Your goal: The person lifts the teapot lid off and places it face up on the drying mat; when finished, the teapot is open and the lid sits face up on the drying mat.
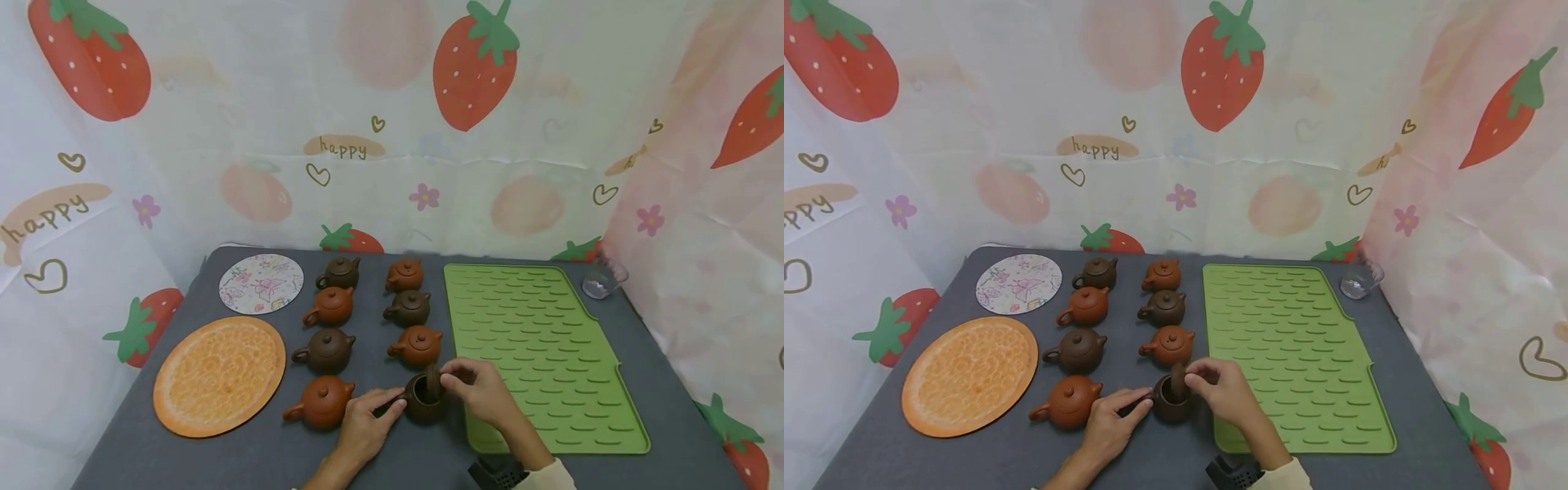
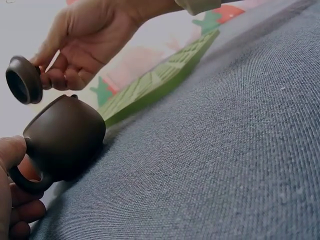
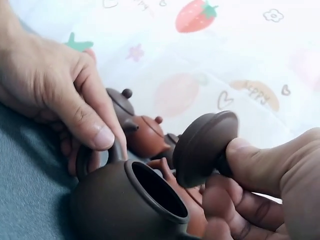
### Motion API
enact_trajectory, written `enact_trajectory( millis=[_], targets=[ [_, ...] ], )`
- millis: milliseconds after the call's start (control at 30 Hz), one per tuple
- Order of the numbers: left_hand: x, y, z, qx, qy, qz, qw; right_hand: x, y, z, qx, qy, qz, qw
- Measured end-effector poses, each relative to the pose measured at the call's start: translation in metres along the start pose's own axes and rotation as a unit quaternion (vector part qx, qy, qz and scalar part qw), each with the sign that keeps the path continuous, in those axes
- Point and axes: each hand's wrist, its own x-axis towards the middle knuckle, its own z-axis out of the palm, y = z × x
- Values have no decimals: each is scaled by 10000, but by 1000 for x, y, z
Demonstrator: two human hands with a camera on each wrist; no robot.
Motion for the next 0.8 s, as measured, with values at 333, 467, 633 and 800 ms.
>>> enact_trajectory(
  millis=[333,467,633,800],
  targets=[
    [0,0,-1,-42,-84,-210,9997,-8,10,1,3236,-325,445,9446],
    [0,-1,0,-50,-94,-215,9997,-10,12,2,4117,-638,215,9088],
    [0,0,0,-90,-68,-204,9997,-12,16,3,4977,-979,-14,8618],
    [0,0,-1,-93,-27,-156,9998,-14,19,1,5401,-1137,-86,8338]
  ],
)
